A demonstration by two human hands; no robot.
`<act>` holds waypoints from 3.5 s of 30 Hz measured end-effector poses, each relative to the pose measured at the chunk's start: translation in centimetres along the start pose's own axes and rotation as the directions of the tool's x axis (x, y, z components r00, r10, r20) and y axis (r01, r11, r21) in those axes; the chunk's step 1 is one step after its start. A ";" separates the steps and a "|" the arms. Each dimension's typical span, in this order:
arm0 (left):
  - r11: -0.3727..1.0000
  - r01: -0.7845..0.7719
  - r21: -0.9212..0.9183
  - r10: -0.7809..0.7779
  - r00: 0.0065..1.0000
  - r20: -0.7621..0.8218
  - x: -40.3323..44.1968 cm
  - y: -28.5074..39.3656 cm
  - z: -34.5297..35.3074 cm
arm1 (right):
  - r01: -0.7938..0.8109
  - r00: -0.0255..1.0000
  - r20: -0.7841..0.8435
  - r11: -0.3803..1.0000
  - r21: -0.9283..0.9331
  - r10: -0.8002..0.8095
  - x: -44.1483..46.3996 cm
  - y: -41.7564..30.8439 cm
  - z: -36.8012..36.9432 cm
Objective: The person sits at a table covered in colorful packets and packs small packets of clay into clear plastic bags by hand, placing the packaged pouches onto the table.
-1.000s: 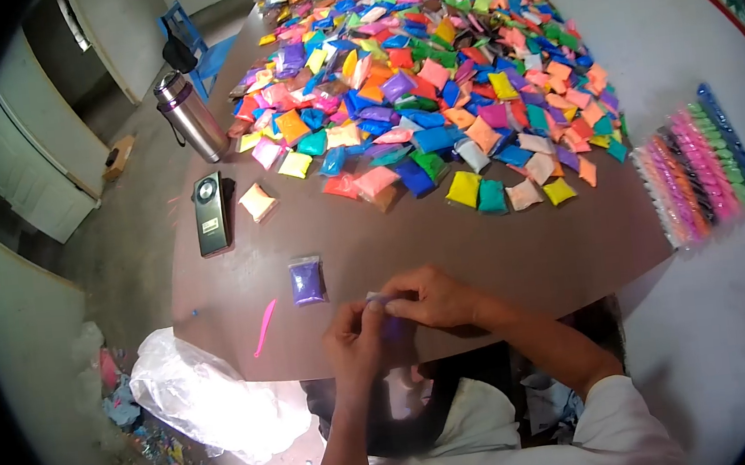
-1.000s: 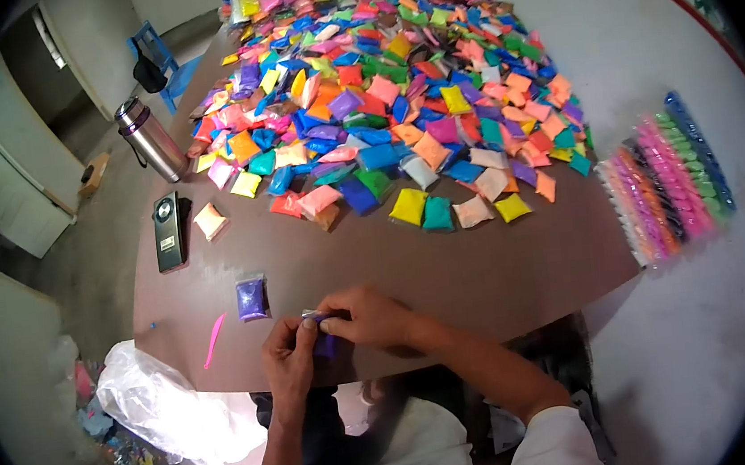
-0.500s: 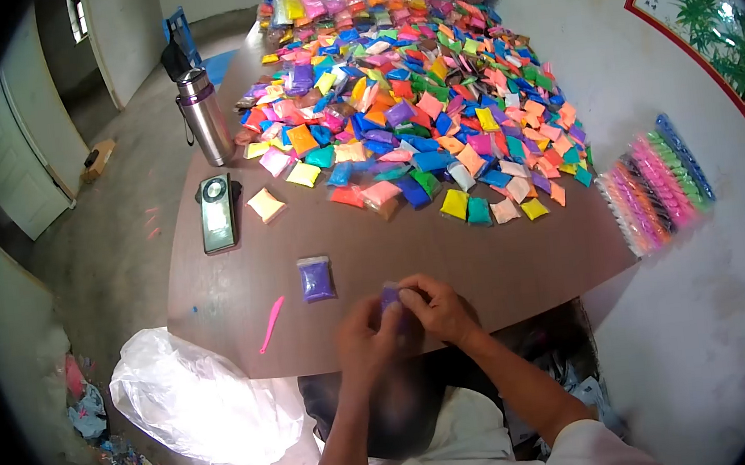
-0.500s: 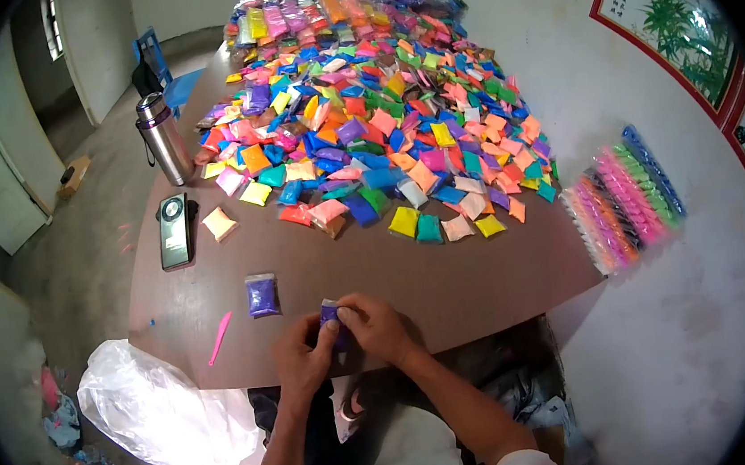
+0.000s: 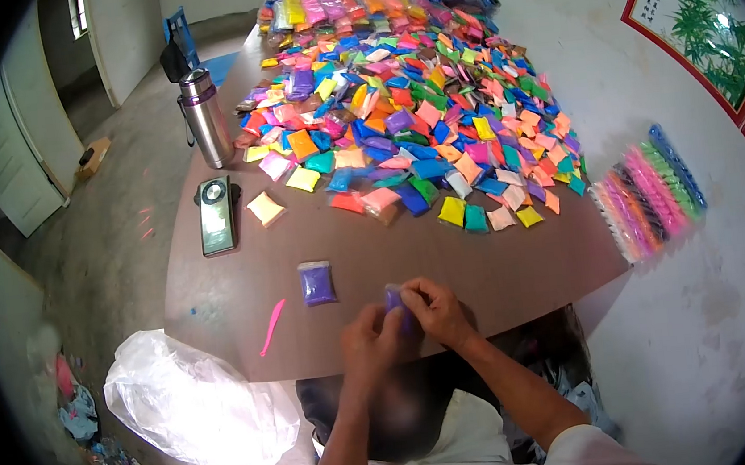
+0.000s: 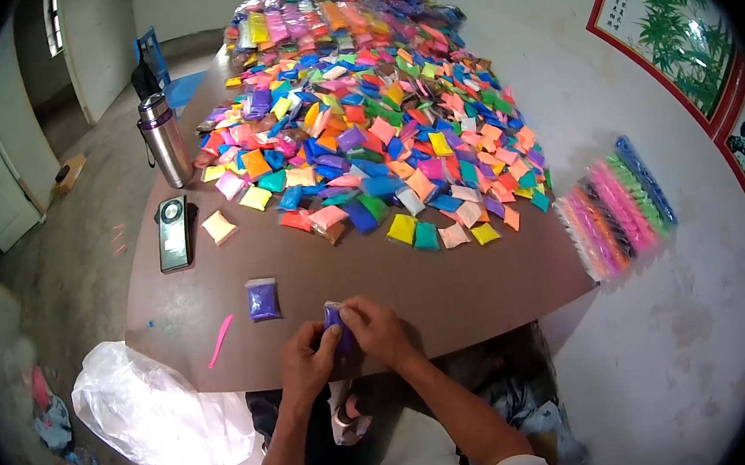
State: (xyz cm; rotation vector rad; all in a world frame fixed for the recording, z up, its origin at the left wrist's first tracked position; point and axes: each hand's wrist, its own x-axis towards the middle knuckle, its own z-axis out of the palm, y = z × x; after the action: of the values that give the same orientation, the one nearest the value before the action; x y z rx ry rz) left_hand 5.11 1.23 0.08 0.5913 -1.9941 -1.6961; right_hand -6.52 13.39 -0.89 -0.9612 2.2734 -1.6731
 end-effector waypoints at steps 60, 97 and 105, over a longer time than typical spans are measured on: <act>0.983 0.140 -0.115 -0.142 0.990 -0.012 0.7 -1.0 -0.1 | -0.044 0.987 0.160 0.991 0.128 0.023 0.1 0.1 -0.8; 1.000 0.001 0.010 -0.001 1.000 -0.004 -0.2 -0.9 0.7 | -0.057 0.992 0.123 0.985 0.165 0.036 0.4 0.3 -1.2; 0.998 0.035 -0.055 -0.034 0.999 0.020 -0.1 0.3 0.8 | -0.081 0.995 0.084 0.906 0.416 0.051 0.5 1.4 -0.3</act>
State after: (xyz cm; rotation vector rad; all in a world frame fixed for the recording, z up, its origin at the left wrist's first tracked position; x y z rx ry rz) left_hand 4.69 1.97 0.28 0.5956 -1.9537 -1.7784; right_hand -7.62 13.61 -1.90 -0.8154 1.7664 -1.9484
